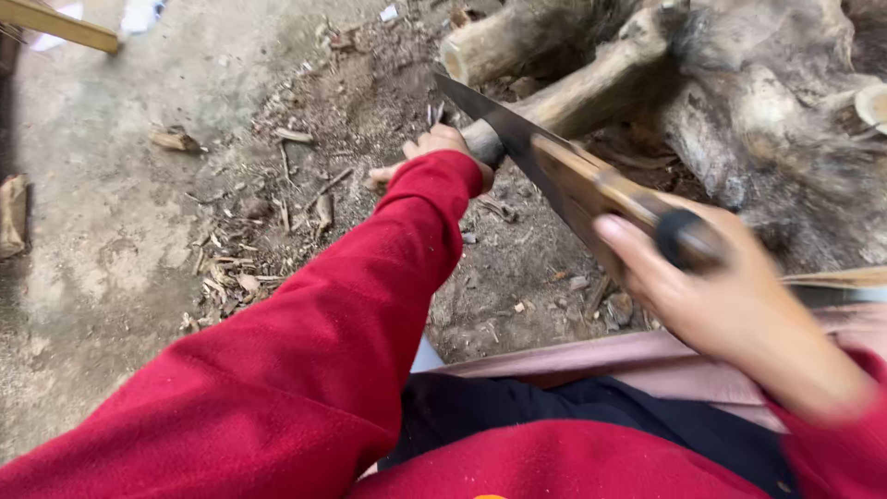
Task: The person steadies a branch of a felled tree trunk with one hand and saws through it with a hand saw, making repeated back-and-forth cutting strokes over the branch. Near the end the person pauses and touches the partially cut section with their hand.
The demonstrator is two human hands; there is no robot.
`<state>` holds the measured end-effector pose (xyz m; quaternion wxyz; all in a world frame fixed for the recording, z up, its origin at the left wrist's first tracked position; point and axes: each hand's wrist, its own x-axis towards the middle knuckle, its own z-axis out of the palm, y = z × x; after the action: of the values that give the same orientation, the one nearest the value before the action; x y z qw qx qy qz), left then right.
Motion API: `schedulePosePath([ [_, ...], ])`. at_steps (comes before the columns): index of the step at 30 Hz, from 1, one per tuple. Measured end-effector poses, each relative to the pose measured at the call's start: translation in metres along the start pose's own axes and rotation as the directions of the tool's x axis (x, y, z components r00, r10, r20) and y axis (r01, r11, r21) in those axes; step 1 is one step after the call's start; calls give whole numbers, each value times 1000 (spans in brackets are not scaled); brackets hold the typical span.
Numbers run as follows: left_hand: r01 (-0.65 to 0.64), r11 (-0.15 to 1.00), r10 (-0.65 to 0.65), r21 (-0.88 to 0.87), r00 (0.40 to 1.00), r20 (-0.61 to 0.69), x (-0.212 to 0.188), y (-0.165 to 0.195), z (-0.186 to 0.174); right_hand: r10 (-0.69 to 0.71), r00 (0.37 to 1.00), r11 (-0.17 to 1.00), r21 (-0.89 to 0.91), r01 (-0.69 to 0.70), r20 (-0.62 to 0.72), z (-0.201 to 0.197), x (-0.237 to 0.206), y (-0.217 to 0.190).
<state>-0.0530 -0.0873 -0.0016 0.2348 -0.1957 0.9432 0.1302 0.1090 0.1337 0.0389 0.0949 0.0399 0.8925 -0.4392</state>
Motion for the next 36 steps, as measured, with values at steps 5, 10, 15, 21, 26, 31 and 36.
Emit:
schedulePosePath([
  [5,-26,1000,25,-16,998,-50,11,2,10,106,993,968,232,-90,-59,-31,-72,22],
  [10,-26,1000,27,10,993,-112,20,-1,10,-121,991,988,93,126,-53,15,22,4],
  [15,-38,999,37,-37,999,-25,17,-5,10,-297,953,939,160,303,-63,34,48,-2],
  [21,-104,994,105,14,985,-135,39,-3,21,78,991,984,170,-59,-108,-22,-61,-25],
  [26,-20,1000,20,-5,998,-52,41,-3,19,79,997,997,1,-79,2,-16,-15,-44],
  [31,-36,999,34,-29,998,-54,14,-4,4,25,997,996,82,-31,69,-2,46,-32],
  [36,-22,999,20,-36,999,-44,10,-5,-6,-311,947,944,139,298,82,-11,26,-47],
])
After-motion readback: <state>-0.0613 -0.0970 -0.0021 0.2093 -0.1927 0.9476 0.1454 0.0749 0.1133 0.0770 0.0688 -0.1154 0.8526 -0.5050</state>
